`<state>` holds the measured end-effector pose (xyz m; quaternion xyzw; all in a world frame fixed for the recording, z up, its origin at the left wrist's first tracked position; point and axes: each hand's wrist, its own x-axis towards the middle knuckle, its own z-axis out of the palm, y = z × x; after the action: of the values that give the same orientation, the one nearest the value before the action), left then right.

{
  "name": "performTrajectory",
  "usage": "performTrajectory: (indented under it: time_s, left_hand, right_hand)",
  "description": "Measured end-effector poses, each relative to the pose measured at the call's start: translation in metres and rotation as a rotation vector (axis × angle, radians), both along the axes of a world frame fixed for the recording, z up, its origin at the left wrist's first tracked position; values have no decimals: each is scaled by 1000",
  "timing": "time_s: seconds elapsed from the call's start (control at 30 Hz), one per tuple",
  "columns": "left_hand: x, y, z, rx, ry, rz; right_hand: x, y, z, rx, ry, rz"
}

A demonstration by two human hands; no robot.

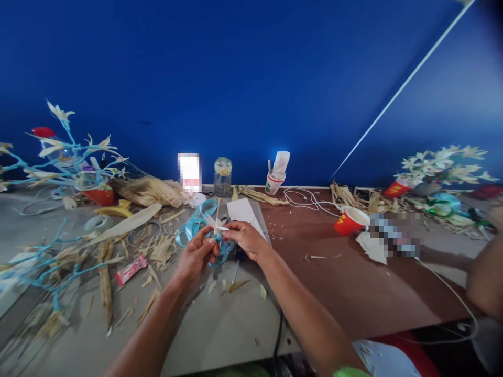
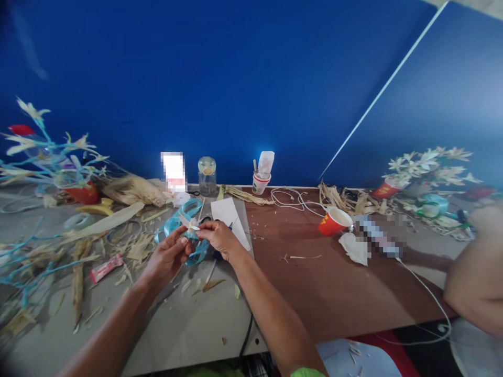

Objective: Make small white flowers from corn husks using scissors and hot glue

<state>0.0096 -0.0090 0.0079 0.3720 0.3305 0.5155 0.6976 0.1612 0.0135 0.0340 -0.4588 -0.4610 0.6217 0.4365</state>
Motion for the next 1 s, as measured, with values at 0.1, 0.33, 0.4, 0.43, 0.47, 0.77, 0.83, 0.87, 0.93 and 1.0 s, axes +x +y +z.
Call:
performTrajectory:
  time_s: [0.1,0.33,0.4,0.43,0.47,0.77,0.83,0.87,0.93,1.0]
  left_hand:
    - [0,-1,2,21,-28,7]
    - [3,-2,3,23,-8,9]
    - [4,-2,3,11,-7,18]
    - [4,-1,2,2,-9,26]
    - [5,-1,2,-8,-13,36]
    - [6,1,-4,-51,-1,55]
    - [6,1,-4,-51,2,60]
    - [5,1,-5,-51,2,63]
    - [5,2,-5,-53,1,67]
    - [5,1,-4,-59,2,74]
  right_hand:
    - [-1,1,-1,-37,3,-70]
    - [-10,0,-7,15,-4,-178]
    - [-13,-2,-7,20,27,-193]
    - [-14,-3,-7,17,40,-201]
    - [-15,-3,-6,14,50,-206]
    - [-18,-9,-3,65,93,-166]
    - [-19,-10,-3,59,107,-162]
    - [-19,-10,-3,55,113,-165]
    - [-19,-10,-3,51,122,-173]
    - [-19,-9,-3,50,131,-177]
